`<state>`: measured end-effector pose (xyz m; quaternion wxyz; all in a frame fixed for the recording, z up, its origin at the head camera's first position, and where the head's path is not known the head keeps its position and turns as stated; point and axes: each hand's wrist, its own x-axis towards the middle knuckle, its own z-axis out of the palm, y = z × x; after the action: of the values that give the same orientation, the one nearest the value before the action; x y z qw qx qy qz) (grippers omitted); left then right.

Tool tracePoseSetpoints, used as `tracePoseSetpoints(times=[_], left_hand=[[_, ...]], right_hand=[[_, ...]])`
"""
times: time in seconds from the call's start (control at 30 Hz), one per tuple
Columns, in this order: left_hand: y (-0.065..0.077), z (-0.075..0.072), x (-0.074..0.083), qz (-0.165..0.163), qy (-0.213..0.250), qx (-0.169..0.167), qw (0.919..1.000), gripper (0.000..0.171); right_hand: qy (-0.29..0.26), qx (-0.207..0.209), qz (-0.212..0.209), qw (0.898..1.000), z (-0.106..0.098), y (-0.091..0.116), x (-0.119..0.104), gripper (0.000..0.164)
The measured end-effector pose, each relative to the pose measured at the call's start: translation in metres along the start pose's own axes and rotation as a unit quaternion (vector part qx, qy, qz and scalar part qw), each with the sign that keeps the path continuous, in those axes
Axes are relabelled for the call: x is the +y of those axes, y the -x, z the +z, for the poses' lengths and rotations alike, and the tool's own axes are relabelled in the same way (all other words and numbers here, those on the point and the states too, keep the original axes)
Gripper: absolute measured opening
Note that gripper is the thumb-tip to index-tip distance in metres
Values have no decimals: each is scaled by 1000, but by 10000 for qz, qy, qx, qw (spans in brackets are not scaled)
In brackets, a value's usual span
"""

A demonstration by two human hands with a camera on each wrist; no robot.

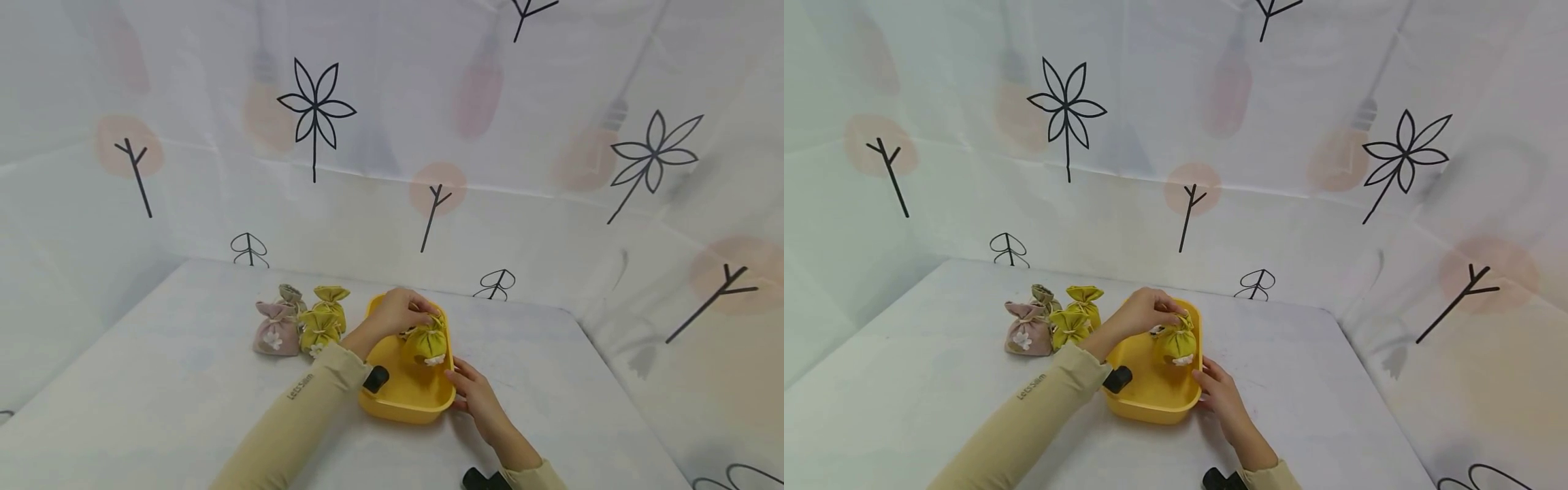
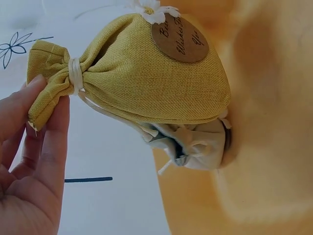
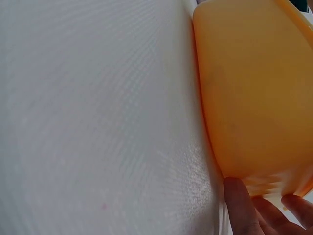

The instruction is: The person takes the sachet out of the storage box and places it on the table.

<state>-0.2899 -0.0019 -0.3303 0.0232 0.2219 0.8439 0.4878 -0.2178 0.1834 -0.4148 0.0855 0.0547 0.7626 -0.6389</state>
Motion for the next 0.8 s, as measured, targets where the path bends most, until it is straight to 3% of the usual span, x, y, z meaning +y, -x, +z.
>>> tracePoseSetpoints(times=[0.4,0.8], left_hand=[[12,-14,13,110,409,-48,9991,11],[29,-24,24,333,126,41,9994,12]], right_hand=[[9,-6,36,10000,-1,0,0,53],[-93,-18,-32,9999,-1,0,1,51]])
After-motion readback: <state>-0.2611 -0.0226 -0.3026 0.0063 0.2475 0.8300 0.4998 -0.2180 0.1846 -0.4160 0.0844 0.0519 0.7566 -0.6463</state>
